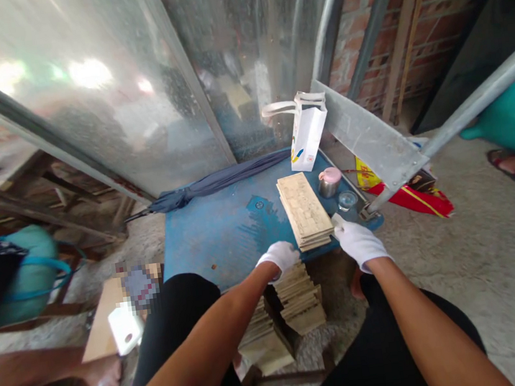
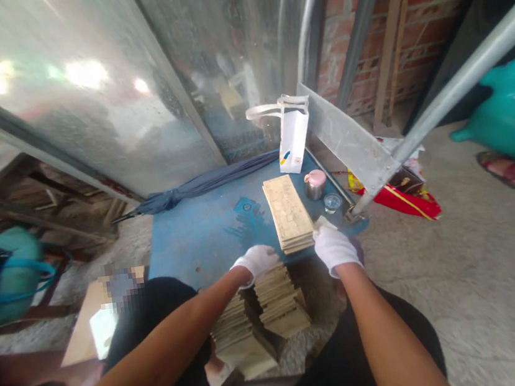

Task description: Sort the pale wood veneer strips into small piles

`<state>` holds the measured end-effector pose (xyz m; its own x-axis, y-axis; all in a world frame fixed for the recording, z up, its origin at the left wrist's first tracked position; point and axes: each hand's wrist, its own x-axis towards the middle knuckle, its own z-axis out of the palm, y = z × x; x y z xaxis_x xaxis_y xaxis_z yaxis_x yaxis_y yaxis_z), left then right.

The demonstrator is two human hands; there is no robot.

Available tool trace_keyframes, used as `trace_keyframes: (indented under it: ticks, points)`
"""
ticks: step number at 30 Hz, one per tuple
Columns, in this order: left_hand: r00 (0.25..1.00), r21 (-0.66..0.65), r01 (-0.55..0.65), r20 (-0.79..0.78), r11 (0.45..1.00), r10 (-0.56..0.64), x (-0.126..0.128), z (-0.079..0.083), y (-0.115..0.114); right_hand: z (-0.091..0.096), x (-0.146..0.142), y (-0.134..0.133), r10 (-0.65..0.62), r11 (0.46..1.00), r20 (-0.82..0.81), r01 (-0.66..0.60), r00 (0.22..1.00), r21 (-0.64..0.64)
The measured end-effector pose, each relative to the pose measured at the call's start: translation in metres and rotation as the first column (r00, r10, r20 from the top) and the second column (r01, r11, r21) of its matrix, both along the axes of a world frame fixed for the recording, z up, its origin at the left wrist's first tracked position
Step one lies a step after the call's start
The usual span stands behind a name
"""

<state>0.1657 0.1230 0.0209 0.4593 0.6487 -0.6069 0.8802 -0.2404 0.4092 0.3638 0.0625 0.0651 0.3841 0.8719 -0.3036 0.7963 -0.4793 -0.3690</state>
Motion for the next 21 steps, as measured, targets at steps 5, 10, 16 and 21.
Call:
trace_keyframes:
  ticks: [5,10,16,21]
  points:
    - [0.963,0.002,-0.261,0.072,0.965,0.261,0.024,0.0,0.033,-0.021,0.004,0.015,-0.014,1.0,-0.011,0.015,1.0,0.014]
    - [0.92,-0.061,-0.358,0.148,0.932,0.363,0.042,-0.007,0.022,-0.032,-0.004,0.027,-0.025,0.998,-0.036,0.023,0.999,-0.058]
    - [0.866,-0.116,-0.454,0.176,0.884,0.468,0.053,-0.012,0.014,-0.038,-0.004,0.03,-0.018,0.994,-0.017,0.016,1.0,-0.106]
    - [0.849,-0.166,-0.48,0.157,0.861,0.504,0.06,-0.006,0.004,-0.033,-0.004,0.029,-0.033,0.993,-0.024,0.031,0.999,-0.11]
